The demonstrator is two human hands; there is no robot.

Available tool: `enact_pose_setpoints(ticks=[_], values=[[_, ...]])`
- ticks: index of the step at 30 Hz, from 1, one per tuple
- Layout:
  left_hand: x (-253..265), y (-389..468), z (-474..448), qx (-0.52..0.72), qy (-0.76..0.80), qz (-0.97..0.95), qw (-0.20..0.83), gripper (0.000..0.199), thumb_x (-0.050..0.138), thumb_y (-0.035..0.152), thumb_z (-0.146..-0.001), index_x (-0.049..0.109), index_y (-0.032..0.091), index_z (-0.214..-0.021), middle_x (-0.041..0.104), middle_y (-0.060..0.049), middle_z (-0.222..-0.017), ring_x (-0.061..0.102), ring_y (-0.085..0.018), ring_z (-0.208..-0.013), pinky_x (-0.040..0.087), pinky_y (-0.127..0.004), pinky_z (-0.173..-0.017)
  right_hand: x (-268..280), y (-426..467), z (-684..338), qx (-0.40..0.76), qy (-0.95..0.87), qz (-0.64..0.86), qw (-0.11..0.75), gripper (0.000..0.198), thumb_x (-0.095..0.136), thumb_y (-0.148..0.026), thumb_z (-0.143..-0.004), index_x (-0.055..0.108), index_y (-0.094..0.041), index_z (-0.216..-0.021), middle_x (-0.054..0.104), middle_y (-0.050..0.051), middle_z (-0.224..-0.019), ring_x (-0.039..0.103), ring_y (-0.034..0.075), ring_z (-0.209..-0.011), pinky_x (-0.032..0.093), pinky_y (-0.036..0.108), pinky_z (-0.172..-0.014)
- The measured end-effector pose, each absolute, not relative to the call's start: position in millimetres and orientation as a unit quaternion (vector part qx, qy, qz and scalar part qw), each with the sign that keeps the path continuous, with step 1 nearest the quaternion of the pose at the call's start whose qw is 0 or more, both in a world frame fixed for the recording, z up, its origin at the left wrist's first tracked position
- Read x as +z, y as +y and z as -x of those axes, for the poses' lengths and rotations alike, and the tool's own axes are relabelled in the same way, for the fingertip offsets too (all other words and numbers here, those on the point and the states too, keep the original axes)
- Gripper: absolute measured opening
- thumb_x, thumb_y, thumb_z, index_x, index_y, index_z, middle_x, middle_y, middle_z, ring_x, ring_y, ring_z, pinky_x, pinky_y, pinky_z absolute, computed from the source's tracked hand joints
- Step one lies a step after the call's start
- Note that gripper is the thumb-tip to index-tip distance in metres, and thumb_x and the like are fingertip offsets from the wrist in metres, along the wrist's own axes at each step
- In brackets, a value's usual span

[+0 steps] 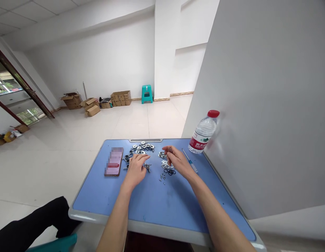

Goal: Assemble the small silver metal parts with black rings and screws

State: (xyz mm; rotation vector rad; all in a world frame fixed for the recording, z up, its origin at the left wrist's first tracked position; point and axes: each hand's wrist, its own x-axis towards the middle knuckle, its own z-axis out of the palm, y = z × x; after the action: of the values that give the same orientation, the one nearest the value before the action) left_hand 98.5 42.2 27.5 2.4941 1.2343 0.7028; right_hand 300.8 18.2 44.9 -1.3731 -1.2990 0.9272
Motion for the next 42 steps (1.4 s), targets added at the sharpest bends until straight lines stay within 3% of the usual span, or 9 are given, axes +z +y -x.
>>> enact_pose_setpoints(ticks=[2, 5, 9, 11, 15, 19, 24, 31, 42], values=[[28.7, 41.1, -94.1, 0.218, 0.417, -0.871, 0.14, 0.063, 0.042, -0.005, -0.073, 0.058, 0.025, -0.126, 0.062, -0.003, -0.129, 0.048, -0.022, -0.119, 0.038, -0.041, -0.099, 43.8, 19.0, -299.1, 0.438, -0.518, 0.536, 0.502, 0.032, 0.041, -0.041, -0.085, 0.051, -0.019, -0.104, 0.055, -0.002, -0.074, 0.046, 0.01, -0.048, 0.038, 0.024, -0.046], [27.5, 37.4, -94.9, 0.184, 0.407, -0.884, 0.14, 0.054, 0.045, -0.001, -0.077, 0.059, 0.025, -0.123, 0.066, -0.004, -0.119, 0.05, -0.023, -0.114, 0.038, -0.042, -0.096, 41.2, 19.9, -296.5, 0.451, -0.491, 0.539, 0.515, 0.04, 0.046, -0.052, -0.083, 0.05, -0.02, -0.108, 0.046, -0.008, -0.06, 0.035, 0.008, -0.043, 0.027, 0.021, -0.041], [22.5, 32.6, -103.2, 0.166, 0.407, -0.887, 0.145, 0.042, 0.047, 0.004, -0.083, 0.061, 0.021, -0.118, 0.066, -0.006, -0.111, 0.053, -0.024, -0.107, 0.04, -0.041, -0.093, 40.3, 18.5, -292.9, 0.481, -0.441, 0.546, 0.526, 0.032, 0.053, -0.051, -0.078, 0.052, -0.021, -0.089, 0.044, -0.007, -0.062, 0.029, 0.006, -0.042, 0.021, 0.021, -0.041], [19.7, 31.9, -106.1, 0.175, 0.41, -0.881, 0.158, 0.037, 0.05, 0.005, -0.083, 0.062, 0.021, -0.114, 0.066, -0.006, -0.108, 0.054, -0.024, -0.105, 0.041, -0.041, -0.093, 41.9, 16.6, -290.1, 0.512, -0.446, 0.513, 0.526, 0.031, 0.055, -0.051, -0.076, 0.052, -0.02, -0.08, 0.046, -0.005, -0.064, 0.03, 0.006, -0.043, 0.024, 0.022, -0.042], [15.1, 32.9, -106.8, 0.199, 0.418, -0.866, 0.188, 0.024, 0.056, 0.009, -0.081, 0.064, 0.02, -0.101, 0.064, -0.005, -0.101, 0.055, -0.024, -0.101, 0.044, -0.038, -0.09, 47.0, 11.8, -284.8, 0.502, -0.506, 0.487, 0.504, 0.039, 0.055, -0.058, -0.077, 0.057, -0.019, -0.073, 0.051, -0.001, -0.064, 0.046, 0.012, -0.057, 0.038, 0.025, -0.055], [13.5, 34.4, -105.6, 0.214, 0.422, -0.853, 0.219, 0.016, 0.058, 0.01, -0.082, 0.065, 0.019, -0.094, 0.062, -0.005, -0.102, 0.058, -0.021, -0.098, 0.045, -0.034, -0.089, 46.2, 9.3, -282.1, 0.375, -0.549, 0.578, 0.474, 0.044, 0.046, -0.06, -0.083, 0.056, -0.02, -0.067, 0.042, -0.004, -0.056, 0.043, 0.013, -0.054, 0.034, 0.025, -0.052], [17.5, 33.7, -105.9, 0.208, 0.435, -0.843, 0.238, 0.012, 0.059, 0.012, -0.083, 0.066, 0.018, -0.089, 0.062, -0.005, -0.098, 0.059, -0.02, -0.094, 0.046, -0.032, -0.084, 38.9, 8.3, -275.3, 0.39, -0.566, 0.567, 0.454, 0.037, 0.042, -0.056, -0.088, 0.052, -0.022, -0.077, 0.041, -0.007, -0.046, 0.042, 0.013, -0.041, 0.037, 0.026, -0.048], [23.5, 33.0, -106.8, 0.196, 0.454, -0.827, 0.266, 0.004, 0.063, 0.015, -0.08, 0.066, 0.018, -0.081, 0.061, -0.004, -0.093, 0.06, -0.02, -0.09, 0.045, -0.029, -0.076, 34.1, 6.1, -265.9, 0.216, -0.669, 0.549, 0.452, 0.025, 0.041, -0.034, -0.093, 0.052, -0.021, -0.076, 0.058, 0.002, -0.074, 0.052, 0.015, -0.067, 0.041, 0.028, -0.064], [19.9, 33.5, -106.0, 0.195, 0.456, -0.826, 0.268, 0.007, 0.06, 0.014, -0.081, 0.065, 0.019, -0.081, 0.06, -0.003, -0.091, 0.058, -0.019, -0.089, 0.045, -0.029, -0.075, 37.4, 1.8, -267.0, 0.203, -0.743, 0.487, 0.411, 0.024, 0.04, -0.024, -0.097, 0.054, -0.02, -0.078, 0.056, 0.003, -0.084, 0.054, 0.015, -0.073, 0.045, 0.028, -0.068]])
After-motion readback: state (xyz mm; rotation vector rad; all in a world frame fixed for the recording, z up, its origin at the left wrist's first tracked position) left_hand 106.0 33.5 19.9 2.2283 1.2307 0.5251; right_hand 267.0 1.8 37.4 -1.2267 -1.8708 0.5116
